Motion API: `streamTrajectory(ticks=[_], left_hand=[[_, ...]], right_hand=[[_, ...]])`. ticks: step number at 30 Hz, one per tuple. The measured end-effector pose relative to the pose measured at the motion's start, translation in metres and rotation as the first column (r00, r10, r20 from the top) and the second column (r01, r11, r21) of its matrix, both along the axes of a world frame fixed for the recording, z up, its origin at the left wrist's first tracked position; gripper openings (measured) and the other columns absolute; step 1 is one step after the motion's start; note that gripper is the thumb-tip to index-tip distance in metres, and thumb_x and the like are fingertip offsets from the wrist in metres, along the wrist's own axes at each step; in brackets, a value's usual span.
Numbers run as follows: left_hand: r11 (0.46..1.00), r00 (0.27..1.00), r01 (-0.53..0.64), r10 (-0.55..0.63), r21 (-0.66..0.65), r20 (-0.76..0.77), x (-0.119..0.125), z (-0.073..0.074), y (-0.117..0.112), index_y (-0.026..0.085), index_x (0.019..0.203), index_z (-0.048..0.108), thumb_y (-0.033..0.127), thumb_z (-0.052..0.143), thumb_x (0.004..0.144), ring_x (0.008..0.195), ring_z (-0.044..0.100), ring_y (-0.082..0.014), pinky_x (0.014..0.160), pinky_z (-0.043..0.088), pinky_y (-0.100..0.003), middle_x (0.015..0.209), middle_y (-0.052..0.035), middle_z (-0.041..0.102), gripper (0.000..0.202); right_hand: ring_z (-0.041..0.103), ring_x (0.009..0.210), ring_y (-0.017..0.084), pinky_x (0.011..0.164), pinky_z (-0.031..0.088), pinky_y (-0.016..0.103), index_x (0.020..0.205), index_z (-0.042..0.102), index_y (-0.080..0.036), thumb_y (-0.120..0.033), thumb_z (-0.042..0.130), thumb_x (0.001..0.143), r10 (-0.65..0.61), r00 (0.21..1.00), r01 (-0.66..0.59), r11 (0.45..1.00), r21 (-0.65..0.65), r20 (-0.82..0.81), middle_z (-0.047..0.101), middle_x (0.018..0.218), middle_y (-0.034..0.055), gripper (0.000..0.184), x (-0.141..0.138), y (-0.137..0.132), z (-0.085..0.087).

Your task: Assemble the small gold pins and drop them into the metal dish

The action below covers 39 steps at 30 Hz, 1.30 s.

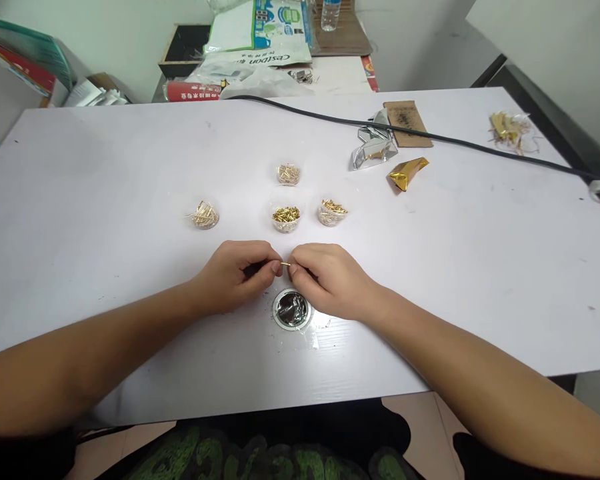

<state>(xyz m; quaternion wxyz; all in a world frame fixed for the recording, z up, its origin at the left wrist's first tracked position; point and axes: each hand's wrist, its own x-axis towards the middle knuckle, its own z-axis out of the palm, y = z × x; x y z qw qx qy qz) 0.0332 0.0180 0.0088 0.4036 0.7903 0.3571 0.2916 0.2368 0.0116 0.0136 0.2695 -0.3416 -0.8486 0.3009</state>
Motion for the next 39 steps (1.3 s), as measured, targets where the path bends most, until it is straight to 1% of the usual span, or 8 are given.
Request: streamTrajectory(ticks=[6, 12, 15, 18, 25, 29, 33, 39], left_hand=[[0.998, 0.995, 0.064, -0.064, -0.006, -0.08, -0.0015, 0.0007, 0.0009, 0.015, 0.08, 0.06, 0.023, 0.043, 0.091, 0.063, 0.051, -0.0098, 0.062, 0.043, -0.022, 0.07, -0.0001, 0.059, 0.022], [0.99, 0.98, 0.106, -0.089, 0.087, -0.18, -0.0008, 0.0017, 0.0016, 0.015, 0.073, 0.057, 0.022, 0.039, 0.093, 0.064, 0.049, -0.0106, 0.073, 0.042, -0.027, 0.063, 0.0019, 0.057, 0.027], [0.997, 0.986, 0.051, -0.039, 0.066, -0.163, 0.0002, 0.0009, 0.0011, 0.016, 0.069, 0.056, 0.023, 0.043, 0.09, 0.058, 0.044, -0.0097, 0.066, 0.039, -0.025, 0.054, 0.0037, 0.05, 0.025], [1.0, 0.992, 0.018, -0.018, -0.001, -0.123, 0.0, 0.0, 0.0009, 0.016, 0.07, 0.058, 0.023, 0.047, 0.088, 0.055, 0.041, -0.0087, 0.06, 0.037, -0.023, 0.054, 0.0042, 0.049, 0.022], [0.995, 0.993, 0.092, -0.094, -0.025, -0.077, -0.0017, 0.0015, 0.0022, 0.015, 0.074, 0.058, 0.021, 0.044, 0.089, 0.063, 0.048, -0.0087, 0.066, 0.042, -0.023, 0.065, 0.0023, 0.055, 0.021], [0.995, 0.996, 0.058, -0.064, -0.083, -0.067, -0.0012, 0.0022, 0.0016, 0.015, 0.075, 0.058, 0.021, 0.047, 0.088, 0.059, 0.044, -0.0074, 0.059, 0.038, -0.021, 0.065, 0.0031, 0.051, 0.018], [0.983, 0.997, 0.063, -0.069, -0.174, -0.027, -0.0015, 0.0032, 0.0002, 0.014, 0.076, 0.057, 0.021, 0.046, 0.089, 0.056, 0.04, -0.0062, 0.054, 0.033, -0.02, 0.064, 0.0041, 0.049, 0.018], [0.988, 0.997, 0.074, -0.078, -0.134, -0.022, -0.0016, 0.0016, -0.0002, 0.014, 0.078, 0.059, 0.018, 0.047, 0.089, 0.057, 0.04, -0.006, 0.056, 0.034, -0.02, 0.065, 0.0044, 0.048, 0.017]], right_hand=[[0.038, 0.049, 0.008, 0.049, 0.032, 0.021, 0.066, 0.047, -0.017, -0.014, 0.045, 0.088, -0.011, 0.998, 0.01, 1.0, -0.012, -0.069, 0.043, 0.055, -0.004, 0.023, 0.0009, 0.0, -0.0007], [0.039, 0.05, 0.007, 0.049, 0.033, 0.02, 0.066, 0.045, -0.018, -0.012, 0.043, 0.089, 0.012, 0.998, -0.012, 1.0, 0.003, -0.061, 0.043, 0.056, -0.0041, 0.023, 0.0007, 0.0002, -0.0019], [0.043, 0.051, 0.008, 0.051, 0.035, 0.019, 0.067, 0.048, -0.017, -0.012, 0.043, 0.089, 0.001, 0.999, 0.0, 1.0, 0.026, -0.034, 0.047, 0.057, -0.0032, 0.023, 0.0009, 0.0004, -0.002], [0.045, 0.052, 0.007, 0.051, 0.036, 0.019, 0.07, 0.052, -0.016, -0.011, 0.044, 0.088, 0.007, 1.0, -0.007, 1.0, 0.028, -0.022, 0.05, 0.058, -0.0029, 0.021, 0.0017, 0.0003, -0.002], [0.044, 0.05, 0.006, 0.049, 0.036, 0.017, 0.072, 0.056, -0.015, -0.012, 0.045, 0.089, 0.041, 0.995, -0.046, 0.998, -0.047, -0.086, 0.053, 0.059, -0.0033, 0.02, 0.0031, 0.0005, -0.0016], [0.039, 0.048, 0.006, 0.047, 0.032, 0.018, 0.07, 0.055, -0.015, -0.012, 0.046, 0.088, 0.02, 0.996, -0.024, 0.999, -0.046, -0.082, 0.048, 0.055, -0.0041, 0.02, 0.0024, 0.0004, -0.0043], [0.036, 0.045, 0.005, 0.046, 0.031, 0.018, 0.071, 0.056, -0.015, -0.011, 0.046, 0.086, 0.008, 0.993, -0.019, 0.995, -0.097, -0.117, 0.045, 0.053, -0.0056, 0.019, 0.0016, -0.0004, -0.0065], [0.04, 0.048, 0.006, 0.048, 0.034, 0.018, 0.073, 0.058, -0.015, -0.012, 0.044, 0.087, 0.012, 0.992, -0.034, 0.985, -0.172, -0.125, 0.05, 0.055, -0.0043, 0.02, 0.0002, 0.0004, -0.0027]])
